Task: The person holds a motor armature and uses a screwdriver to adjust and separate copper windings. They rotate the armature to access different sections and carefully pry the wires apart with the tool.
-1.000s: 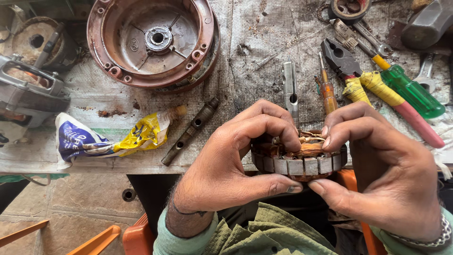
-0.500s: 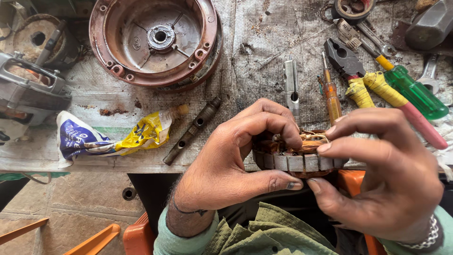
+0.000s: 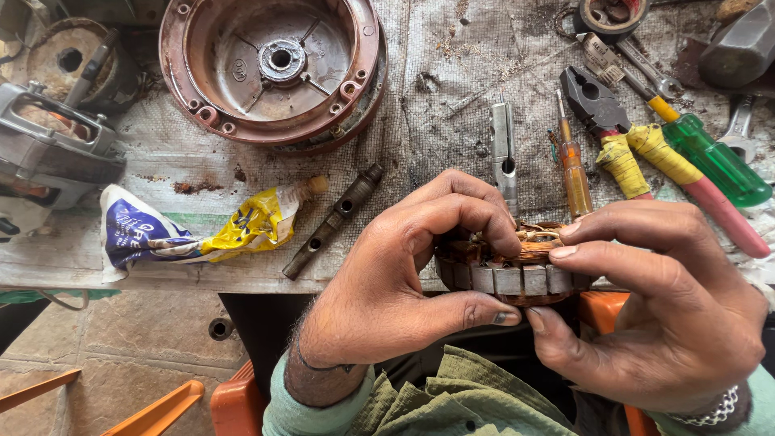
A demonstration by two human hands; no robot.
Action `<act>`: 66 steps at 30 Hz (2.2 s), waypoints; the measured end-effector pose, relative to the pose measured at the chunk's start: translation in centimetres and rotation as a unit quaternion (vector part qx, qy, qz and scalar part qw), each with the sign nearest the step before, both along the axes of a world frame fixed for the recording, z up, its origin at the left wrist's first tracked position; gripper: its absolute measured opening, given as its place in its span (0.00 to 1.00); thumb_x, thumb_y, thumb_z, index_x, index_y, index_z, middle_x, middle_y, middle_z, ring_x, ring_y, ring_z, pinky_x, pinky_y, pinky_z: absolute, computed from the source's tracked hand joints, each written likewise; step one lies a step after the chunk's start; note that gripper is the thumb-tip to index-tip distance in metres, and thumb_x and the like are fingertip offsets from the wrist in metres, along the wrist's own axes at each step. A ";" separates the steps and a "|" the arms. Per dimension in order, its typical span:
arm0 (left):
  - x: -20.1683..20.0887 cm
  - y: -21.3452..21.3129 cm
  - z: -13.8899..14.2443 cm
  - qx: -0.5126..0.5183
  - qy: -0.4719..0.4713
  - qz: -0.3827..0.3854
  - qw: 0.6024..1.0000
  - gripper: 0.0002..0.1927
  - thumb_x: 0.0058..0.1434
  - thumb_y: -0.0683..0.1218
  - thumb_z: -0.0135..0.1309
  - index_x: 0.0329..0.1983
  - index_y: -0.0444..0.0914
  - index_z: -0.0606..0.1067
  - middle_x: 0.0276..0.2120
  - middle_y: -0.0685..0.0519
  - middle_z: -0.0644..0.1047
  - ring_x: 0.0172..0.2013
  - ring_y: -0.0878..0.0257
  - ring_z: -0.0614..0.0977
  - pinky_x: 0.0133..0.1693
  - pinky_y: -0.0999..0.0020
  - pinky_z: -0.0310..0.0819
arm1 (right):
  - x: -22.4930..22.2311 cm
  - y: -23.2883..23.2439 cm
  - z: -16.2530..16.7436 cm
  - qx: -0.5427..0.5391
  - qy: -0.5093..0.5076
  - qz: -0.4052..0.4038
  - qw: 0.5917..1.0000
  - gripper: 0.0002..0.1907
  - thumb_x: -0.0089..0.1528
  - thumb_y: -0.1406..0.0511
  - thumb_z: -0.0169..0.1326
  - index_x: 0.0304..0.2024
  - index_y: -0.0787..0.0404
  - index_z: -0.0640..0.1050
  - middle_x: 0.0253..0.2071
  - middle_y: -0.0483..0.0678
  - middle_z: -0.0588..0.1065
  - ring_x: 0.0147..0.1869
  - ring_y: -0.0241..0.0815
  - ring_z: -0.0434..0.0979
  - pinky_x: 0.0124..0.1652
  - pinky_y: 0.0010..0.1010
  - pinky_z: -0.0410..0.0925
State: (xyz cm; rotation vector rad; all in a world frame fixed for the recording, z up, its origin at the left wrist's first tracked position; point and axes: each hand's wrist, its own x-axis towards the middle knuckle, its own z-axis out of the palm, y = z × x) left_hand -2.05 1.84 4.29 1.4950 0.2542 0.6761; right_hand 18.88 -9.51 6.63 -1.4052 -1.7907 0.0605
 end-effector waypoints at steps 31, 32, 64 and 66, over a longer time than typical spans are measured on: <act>-0.1 -1.9 4.6 0.262 0.095 0.129 0.952 0.22 0.55 0.41 0.66 0.51 0.33 0.72 0.51 0.45 0.74 0.54 0.49 0.77 0.56 0.58 0.72 | 0.0 -0.7 -2.2 -0.013 0.133 0.024 0.991 0.35 0.49 0.66 0.71 0.51 0.64 0.63 0.50 0.62 0.73 0.54 0.46 0.77 0.51 0.31 0.78; -0.2 -2.0 4.6 0.265 0.094 0.132 0.950 0.22 0.55 0.41 0.65 0.51 0.33 0.72 0.51 0.45 0.74 0.54 0.49 0.77 0.56 0.58 0.72 | 0.0 -0.6 -2.2 -0.010 0.128 0.024 0.991 0.35 0.48 0.66 0.71 0.51 0.63 0.63 0.50 0.61 0.74 0.54 0.46 0.77 0.52 0.32 0.77; -0.1 -1.3 3.3 0.189 0.078 0.132 0.970 0.22 0.52 0.44 0.71 0.47 0.33 0.77 0.47 0.47 0.78 0.47 0.58 0.85 0.47 0.67 0.83 | 0.6 -0.5 -1.6 0.029 -0.024 0.018 0.999 0.21 0.57 0.55 0.67 0.47 0.58 0.78 0.48 0.52 0.72 0.48 0.46 0.79 0.45 0.35 0.74; -0.2 -1.4 3.2 0.185 0.079 0.131 0.971 0.22 0.51 0.44 0.71 0.47 0.34 0.77 0.47 0.47 0.78 0.46 0.58 0.85 0.46 0.68 0.84 | 0.6 -0.5 -1.6 0.026 -0.025 0.019 0.999 0.22 0.56 0.55 0.67 0.46 0.59 0.78 0.48 0.52 0.72 0.49 0.46 0.79 0.44 0.35 0.74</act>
